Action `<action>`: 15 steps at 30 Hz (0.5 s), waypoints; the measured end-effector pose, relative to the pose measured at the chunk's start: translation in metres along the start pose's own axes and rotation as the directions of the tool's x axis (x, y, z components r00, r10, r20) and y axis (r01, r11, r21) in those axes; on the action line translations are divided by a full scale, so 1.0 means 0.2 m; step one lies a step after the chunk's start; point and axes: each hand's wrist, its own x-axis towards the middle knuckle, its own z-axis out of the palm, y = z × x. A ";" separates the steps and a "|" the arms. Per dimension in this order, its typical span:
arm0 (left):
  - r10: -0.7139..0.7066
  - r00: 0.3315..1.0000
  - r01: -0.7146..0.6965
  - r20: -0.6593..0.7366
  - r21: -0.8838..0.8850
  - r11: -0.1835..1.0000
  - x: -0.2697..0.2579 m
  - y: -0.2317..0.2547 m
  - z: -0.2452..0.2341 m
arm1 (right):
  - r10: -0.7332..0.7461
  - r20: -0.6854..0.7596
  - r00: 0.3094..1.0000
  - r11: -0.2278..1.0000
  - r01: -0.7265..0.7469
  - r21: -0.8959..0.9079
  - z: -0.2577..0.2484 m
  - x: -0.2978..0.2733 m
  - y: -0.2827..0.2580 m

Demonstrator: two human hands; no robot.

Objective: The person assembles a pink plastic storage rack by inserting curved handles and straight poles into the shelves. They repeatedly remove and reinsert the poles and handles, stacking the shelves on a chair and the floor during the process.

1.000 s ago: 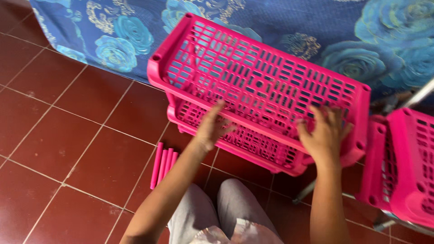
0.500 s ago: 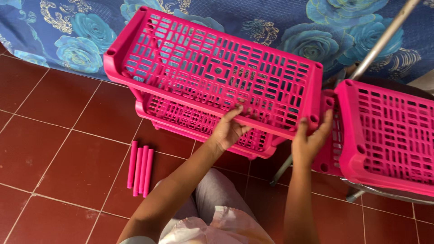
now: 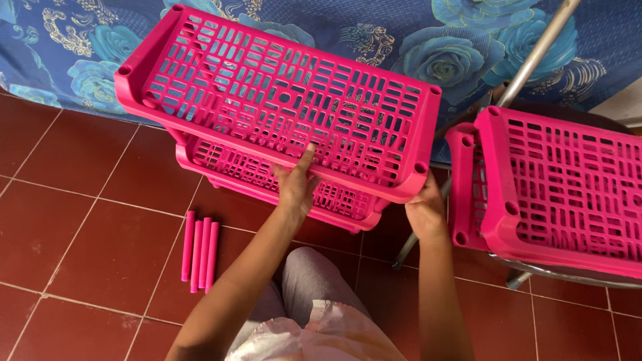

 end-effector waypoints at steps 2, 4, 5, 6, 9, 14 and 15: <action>0.374 0.917 -0.314 -0.140 0.324 0.892 -0.08 -0.02 0.06 | 0.018 -0.034 0.999 0.999 -0.019 -0.043 -0.04 -0.01 0.00; 0.846 0.522 -0.648 0.113 0.697 0.306 -0.24 -0.07 0.07 | 0.055 -0.157 0.986 0.995 -0.067 -0.073 -0.06 -0.02 0.03; 0.829 0.481 -0.670 0.284 0.730 0.138 -0.30 -0.07 0.07 | 0.045 -0.134 0.990 0.993 -0.059 -0.099 -0.06 -0.03 0.04; 0.780 0.437 -0.685 0.448 0.728 -0.034 -0.35 -0.07 0.07 | 0.036 -0.110 0.993 0.991 -0.050 -0.125 -0.05 -0.03 0.06; 0.309 0.525 -0.633 0.793 0.606 -0.481 -0.42 -0.09 0.14 | 0.031 -0.093 0.995 0.984 -0.047 -0.174 -0.04 -0.03 0.11; 0.111 0.336 -0.739 0.935 0.335 -0.584 -0.30 -0.11 0.31 | -0.063 -0.085 0.994 0.930 0.027 -0.366 -0.07 0.00 0.23; 0.046 0.341 -0.745 0.939 0.300 -0.596 -0.27 -0.11 0.34 | -0.105 -0.073 0.992 0.925 0.070 -0.374 -0.08 0.01 0.28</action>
